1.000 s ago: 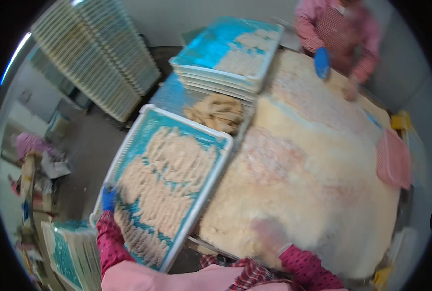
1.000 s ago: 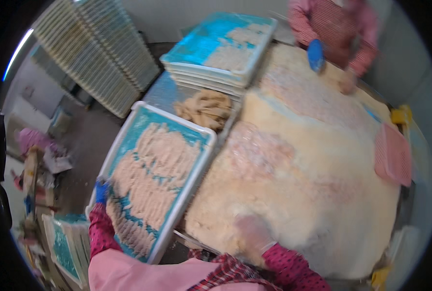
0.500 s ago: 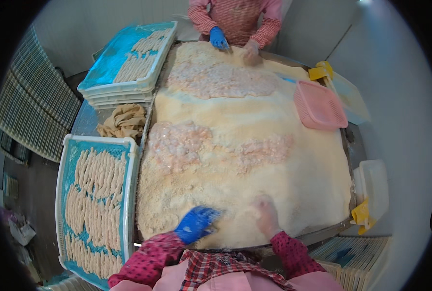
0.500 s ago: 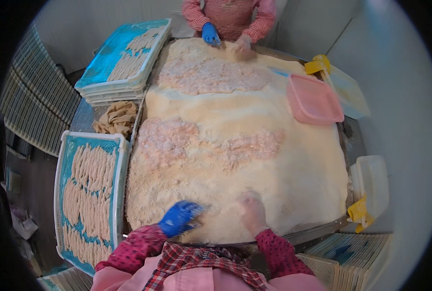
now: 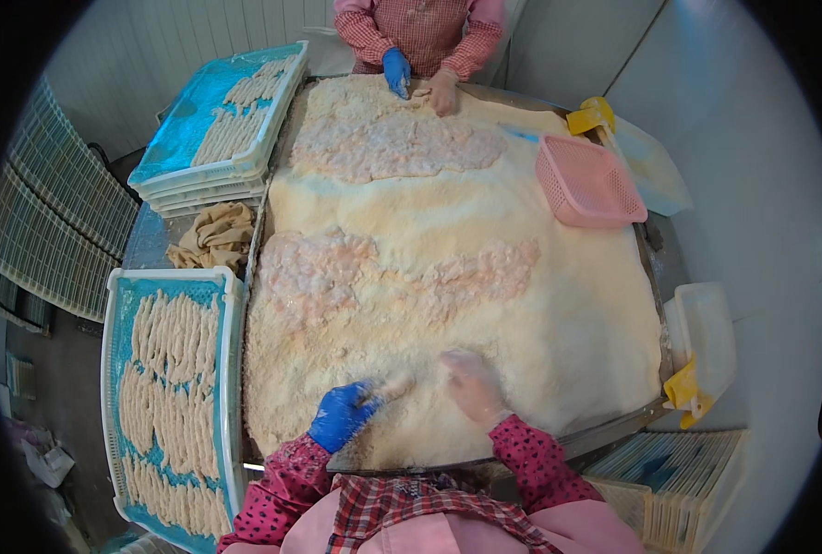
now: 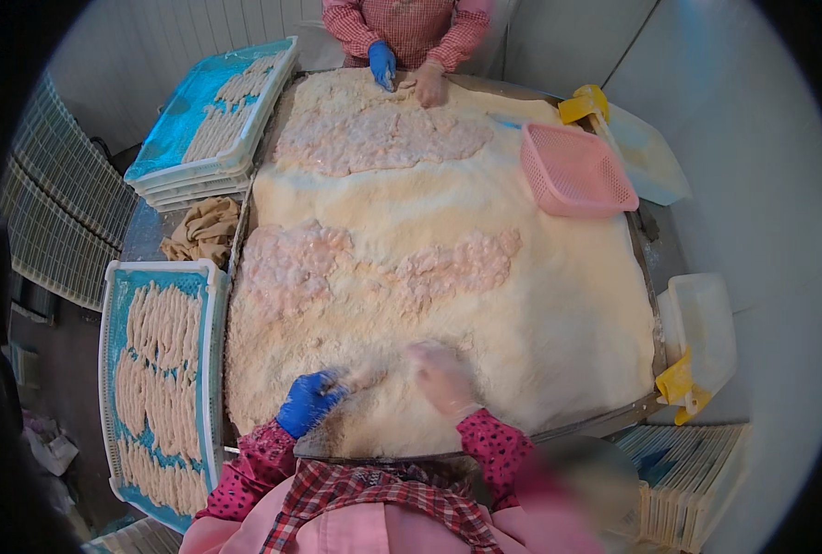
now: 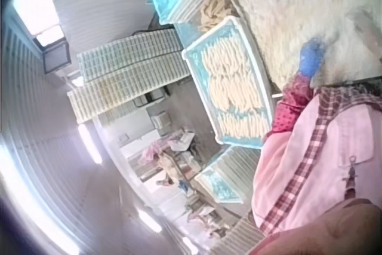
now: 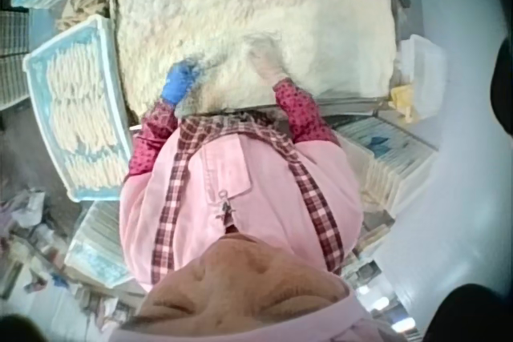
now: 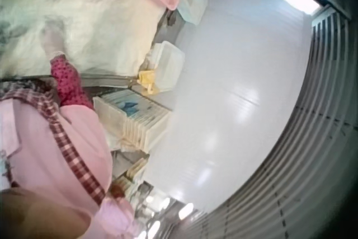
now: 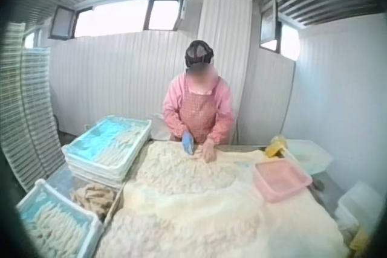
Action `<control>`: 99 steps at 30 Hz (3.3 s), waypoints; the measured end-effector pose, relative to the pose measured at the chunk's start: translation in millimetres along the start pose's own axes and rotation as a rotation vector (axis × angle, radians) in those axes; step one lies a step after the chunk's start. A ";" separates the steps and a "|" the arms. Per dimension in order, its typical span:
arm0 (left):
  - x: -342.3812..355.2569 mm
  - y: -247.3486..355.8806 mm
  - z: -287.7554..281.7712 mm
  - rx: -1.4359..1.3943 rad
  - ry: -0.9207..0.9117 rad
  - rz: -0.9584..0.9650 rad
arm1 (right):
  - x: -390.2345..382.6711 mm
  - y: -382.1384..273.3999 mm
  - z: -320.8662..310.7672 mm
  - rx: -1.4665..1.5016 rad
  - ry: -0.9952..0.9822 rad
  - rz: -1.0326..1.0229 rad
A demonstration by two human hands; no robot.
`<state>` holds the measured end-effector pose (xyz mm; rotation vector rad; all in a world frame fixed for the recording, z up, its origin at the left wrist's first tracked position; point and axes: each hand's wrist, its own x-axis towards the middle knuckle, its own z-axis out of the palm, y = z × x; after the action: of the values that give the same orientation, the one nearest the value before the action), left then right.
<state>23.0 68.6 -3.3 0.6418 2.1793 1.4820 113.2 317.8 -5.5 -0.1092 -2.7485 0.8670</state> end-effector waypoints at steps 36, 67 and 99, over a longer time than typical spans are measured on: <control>10.4 -9.6 38.5 -1.885 -0.068 -0.044 | -4.2 -100.1 22.1 0.195 -0.015 -0.203; -34.4 -54.9 -35.6 -1.403 0.599 -0.302 | 36.8 -110.2 93.2 -0.018 -0.538 -0.387; 20.0 20.3 46.7 -1.212 0.136 0.235 | 29.5 -117.5 29.0 0.237 0.052 -0.254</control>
<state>36.8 121.5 -1.8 0.3354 0.9065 2.5718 77.7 209.8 45.5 0.2518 -2.5171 1.0882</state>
